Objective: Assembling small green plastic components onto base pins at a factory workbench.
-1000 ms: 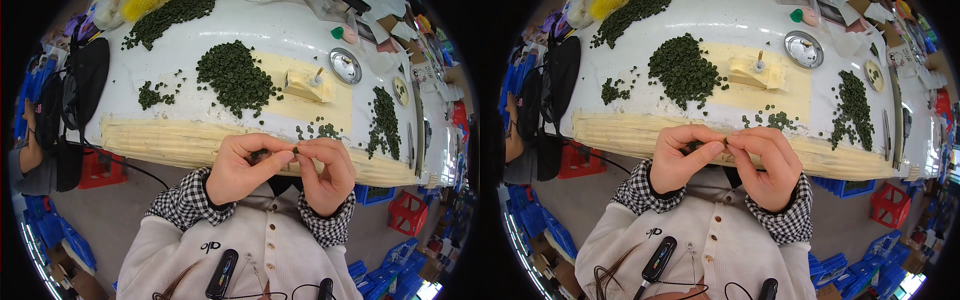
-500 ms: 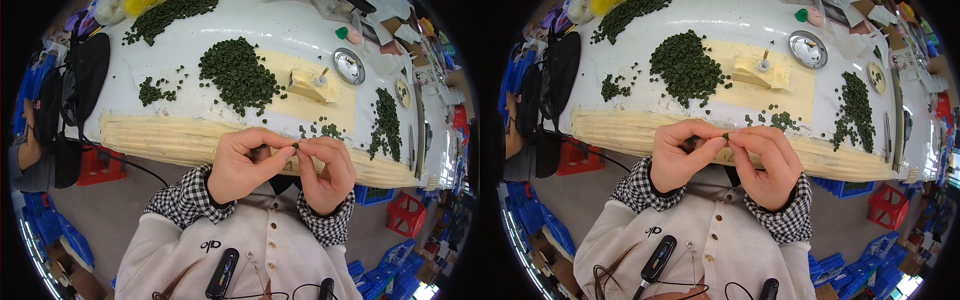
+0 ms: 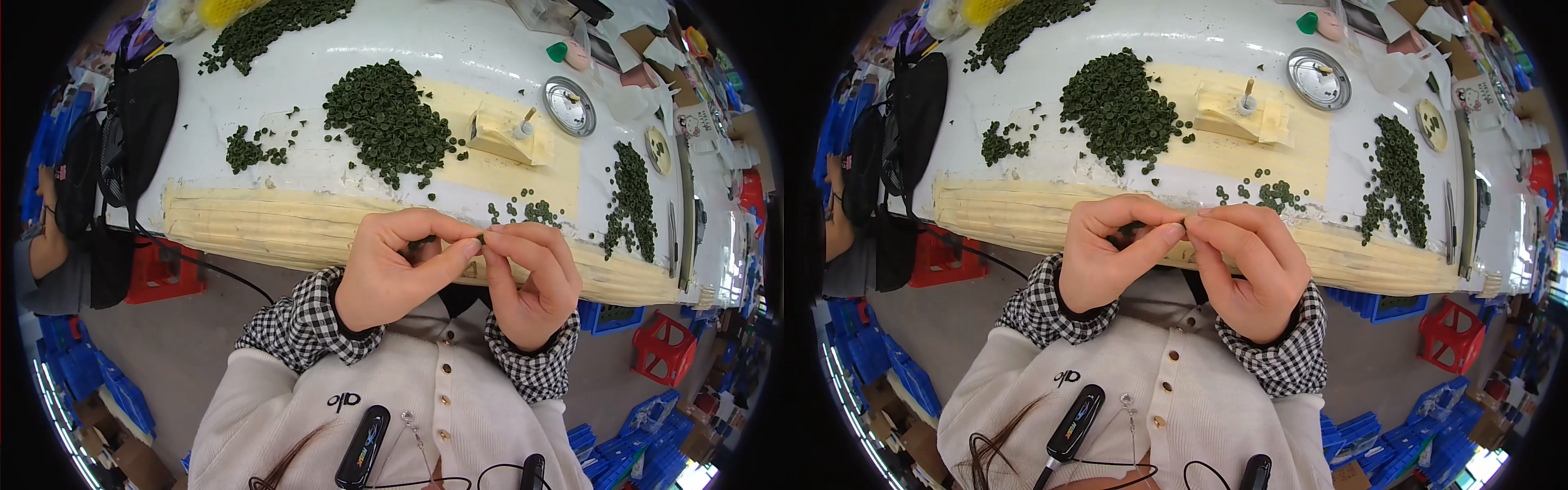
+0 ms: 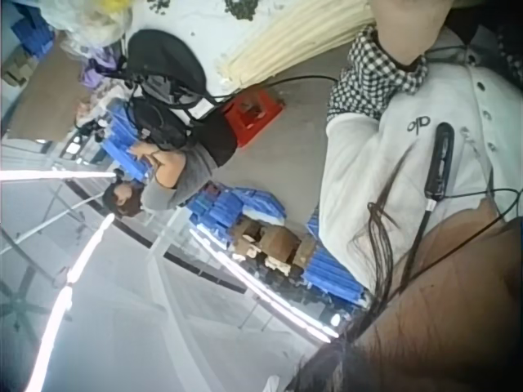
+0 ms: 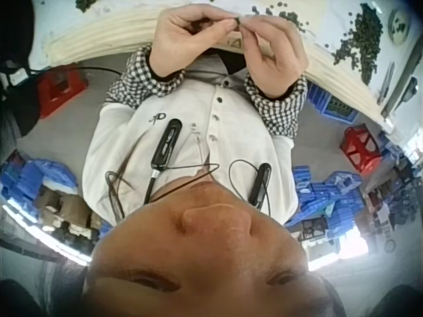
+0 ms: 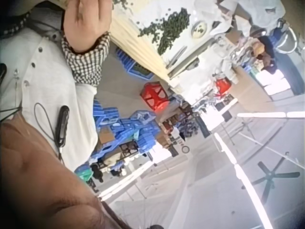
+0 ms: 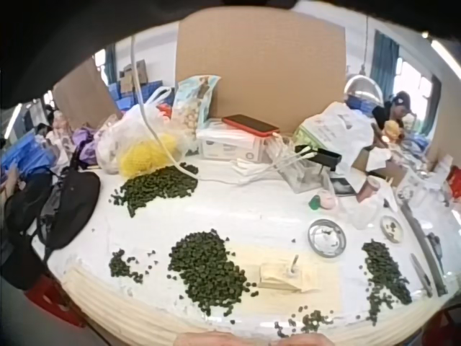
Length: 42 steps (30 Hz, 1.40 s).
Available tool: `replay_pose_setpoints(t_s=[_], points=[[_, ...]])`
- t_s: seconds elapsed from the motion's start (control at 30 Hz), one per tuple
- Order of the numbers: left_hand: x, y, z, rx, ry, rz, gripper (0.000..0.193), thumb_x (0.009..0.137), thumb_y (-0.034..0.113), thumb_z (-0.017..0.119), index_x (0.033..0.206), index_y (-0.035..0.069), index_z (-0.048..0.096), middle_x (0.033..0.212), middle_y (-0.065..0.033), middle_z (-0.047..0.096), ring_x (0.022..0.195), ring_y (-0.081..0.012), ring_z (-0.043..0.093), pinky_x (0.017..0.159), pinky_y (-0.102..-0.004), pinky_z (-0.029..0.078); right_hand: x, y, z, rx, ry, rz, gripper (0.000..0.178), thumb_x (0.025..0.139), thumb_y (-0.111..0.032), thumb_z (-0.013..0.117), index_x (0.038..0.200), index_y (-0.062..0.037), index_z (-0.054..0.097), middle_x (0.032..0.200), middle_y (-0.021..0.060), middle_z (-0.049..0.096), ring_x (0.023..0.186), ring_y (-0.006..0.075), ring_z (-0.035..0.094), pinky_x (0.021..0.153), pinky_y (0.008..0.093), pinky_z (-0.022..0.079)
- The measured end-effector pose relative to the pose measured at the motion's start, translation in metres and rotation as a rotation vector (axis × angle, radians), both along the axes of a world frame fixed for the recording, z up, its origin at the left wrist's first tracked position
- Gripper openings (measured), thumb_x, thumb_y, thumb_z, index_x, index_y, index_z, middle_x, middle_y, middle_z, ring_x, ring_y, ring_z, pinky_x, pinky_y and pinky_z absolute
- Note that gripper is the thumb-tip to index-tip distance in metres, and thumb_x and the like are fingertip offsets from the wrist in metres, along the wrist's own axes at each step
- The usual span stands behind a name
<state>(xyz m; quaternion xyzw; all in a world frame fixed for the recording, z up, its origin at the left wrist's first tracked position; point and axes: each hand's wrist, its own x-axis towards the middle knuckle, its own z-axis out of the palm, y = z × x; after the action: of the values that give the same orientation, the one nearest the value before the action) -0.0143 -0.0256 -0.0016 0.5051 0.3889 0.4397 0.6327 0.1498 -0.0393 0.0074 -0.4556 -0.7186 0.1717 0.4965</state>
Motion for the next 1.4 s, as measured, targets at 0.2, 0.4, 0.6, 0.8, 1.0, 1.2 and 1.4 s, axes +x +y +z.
replay_pose_setpoints(t_s=[0.2,0.4,0.6,0.8,1.0,1.2,1.4], points=[[-0.0014,0.0024,0.0000,-0.050,-0.048,-0.025,0.013,0.083,0.006,0.061,0.092,-0.002,0.065,0.069,0.0053,0.058,0.056,0.0029,0.040,0.048,-0.0135,0.031,0.0001,-0.0004,-0.0012,-0.046,0.055,0.024,0.023,0.068,0.010,0.066,0.089,0.0000,0.064,0.085,0.0114,0.061,0.074,0.0201,0.062,0.064,0.0262,0.051],[-0.0004,0.0013,0.0012,-0.052,-0.028,-0.015,0.013,0.083,0.006,0.062,0.093,-0.003,0.065,0.070,0.0060,0.057,0.056,0.0029,0.039,0.049,-0.0135,0.031,0.0006,0.0004,-0.0031,-0.114,0.147,0.051,0.020,0.070,0.010,0.065,0.088,0.0010,0.063,0.084,0.0115,0.061,0.075,0.0201,0.062,0.065,0.0257,0.049],[0.0010,0.0009,0.0006,-0.052,-0.036,0.004,0.012,0.083,0.006,0.062,0.091,-0.002,0.064,0.071,0.0063,0.057,0.057,0.0027,0.038,0.050,-0.0135,0.031,-0.0011,0.0002,-0.0049,-0.114,0.169,0.042,0.018,0.071,0.009,0.064,0.087,0.0009,0.062,0.083,0.0116,0.061,0.075,0.0210,0.061,0.066,0.0264,0.048],[0.0017,0.0011,0.0010,-0.042,-0.053,0.020,0.010,0.083,0.006,0.061,0.089,-0.001,0.063,0.071,0.0065,0.056,0.057,0.0025,0.037,0.050,-0.0138,0.030,-0.0018,-0.0023,-0.0077,-0.164,0.250,0.048,0.017,0.071,0.009,0.064,0.086,0.0016,0.060,0.083,0.0119,0.062,0.075,0.0208,0.060,0.067,0.0268,0.047],[0.0005,-0.0005,-0.0002,-0.025,-0.023,-0.008,0.009,0.083,0.006,0.062,0.089,-0.001,0.063,0.070,0.0070,0.055,0.056,0.0025,0.037,0.049,-0.0139,0.030,-0.0015,-0.0036,-0.0066,-0.275,0.356,0.084,0.013,0.075,0.008,0.060,0.088,0.0036,0.059,0.083,0.0103,0.060,0.075,0.0150,0.058,0.068,0.0233,0.046],[-0.0018,0.0003,0.0035,-0.018,-0.006,-0.044,0.009,0.082,0.004,0.062,0.089,-0.001,0.063,0.071,0.0062,0.055,0.057,0.0023,0.038,0.050,-0.0142,0.030,0.0000,-0.0037,-0.0087,-0.359,0.473,0.147,0.012,0.077,0.008,0.059,0.089,0.0044,0.058,0.085,0.0088,0.057,0.076,0.0119,0.057,0.069,0.0214,0.045],[-0.0005,-0.0007,0.0000,-0.026,-0.030,-0.051,0.010,0.082,0.004,0.062,0.091,-0.001,0.063,0.069,0.0077,0.054,0.054,0.0033,0.036,0.048,-0.0137,0.028,0.0007,-0.0046,-0.0066,-0.458,0.588,0.200,0.011,0.081,0.008,0.055,0.091,0.0062,0.055,0.088,0.0091,0.057,0.083,0.0122,0.059,0.075,0.0227,0.049]])
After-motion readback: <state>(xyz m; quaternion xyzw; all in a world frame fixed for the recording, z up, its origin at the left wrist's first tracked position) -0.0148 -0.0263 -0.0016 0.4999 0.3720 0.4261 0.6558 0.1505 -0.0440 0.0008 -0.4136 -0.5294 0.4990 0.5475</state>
